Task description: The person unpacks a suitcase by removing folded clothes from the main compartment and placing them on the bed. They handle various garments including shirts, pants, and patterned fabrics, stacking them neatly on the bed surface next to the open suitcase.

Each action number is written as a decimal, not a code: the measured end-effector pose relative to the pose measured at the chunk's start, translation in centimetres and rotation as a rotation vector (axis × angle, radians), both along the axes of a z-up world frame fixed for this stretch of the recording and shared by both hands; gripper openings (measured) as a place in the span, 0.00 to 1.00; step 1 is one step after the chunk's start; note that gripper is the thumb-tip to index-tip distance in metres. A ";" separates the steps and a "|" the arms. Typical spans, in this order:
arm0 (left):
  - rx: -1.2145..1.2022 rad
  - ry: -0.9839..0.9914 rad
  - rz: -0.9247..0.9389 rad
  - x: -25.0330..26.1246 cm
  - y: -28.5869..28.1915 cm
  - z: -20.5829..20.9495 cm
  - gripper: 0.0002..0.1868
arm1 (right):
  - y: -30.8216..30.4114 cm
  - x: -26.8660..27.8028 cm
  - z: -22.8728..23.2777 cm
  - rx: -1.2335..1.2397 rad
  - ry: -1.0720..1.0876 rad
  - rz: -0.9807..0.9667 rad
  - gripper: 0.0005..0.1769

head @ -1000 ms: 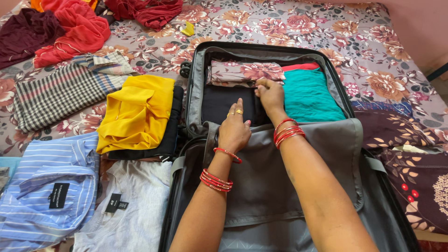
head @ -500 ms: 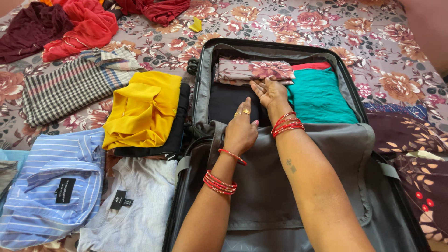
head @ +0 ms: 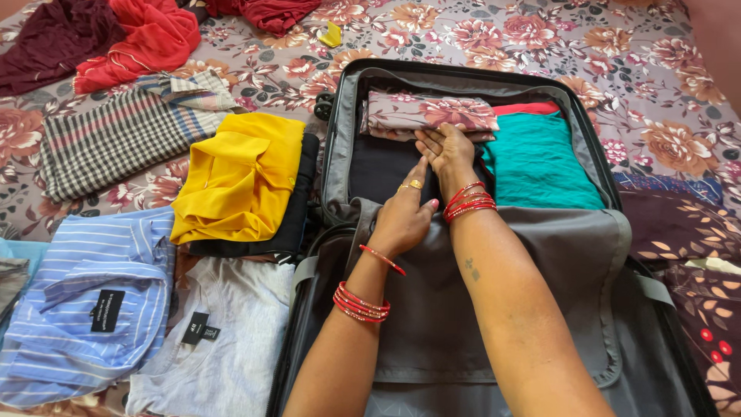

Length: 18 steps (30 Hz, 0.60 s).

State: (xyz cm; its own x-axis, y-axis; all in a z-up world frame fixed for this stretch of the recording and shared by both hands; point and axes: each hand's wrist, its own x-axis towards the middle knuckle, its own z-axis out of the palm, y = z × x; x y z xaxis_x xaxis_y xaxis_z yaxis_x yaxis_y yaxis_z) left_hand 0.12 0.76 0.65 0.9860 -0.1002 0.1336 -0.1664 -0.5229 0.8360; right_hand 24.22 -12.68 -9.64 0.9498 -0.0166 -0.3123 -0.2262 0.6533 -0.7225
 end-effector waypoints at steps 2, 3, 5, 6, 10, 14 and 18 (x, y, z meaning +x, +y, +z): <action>-0.037 -0.021 -0.018 0.3 0.1 -0.4 0.44 | 0.1 -0.8 0.4 0.012 -0.005 0.008 0.14; -0.056 -0.032 -0.027 0.4 0.1 -0.6 0.44 | 0.0 -1.2 0.7 0.015 0.014 0.005 0.14; -0.094 -0.017 -0.037 0.7 0.3 -1.1 0.44 | 0.2 -2.1 1.2 0.024 0.052 0.000 0.14; -0.112 -0.012 -0.044 0.9 0.4 -1.4 0.44 | 0.3 -2.7 1.3 0.036 0.050 -0.001 0.14; -0.225 0.028 -0.036 1.4 0.6 -2.6 0.45 | 0.1 -4.6 1.4 0.111 0.024 0.036 0.13; -0.285 -0.032 -0.026 2.3 0.6 -4.2 0.42 | -0.3 -7.0 1.0 0.270 0.026 0.005 0.08; -0.341 0.008 -0.017 2.8 0.5 -5.5 0.43 | -1.1 -9.7 1.1 0.318 0.003 -0.056 0.05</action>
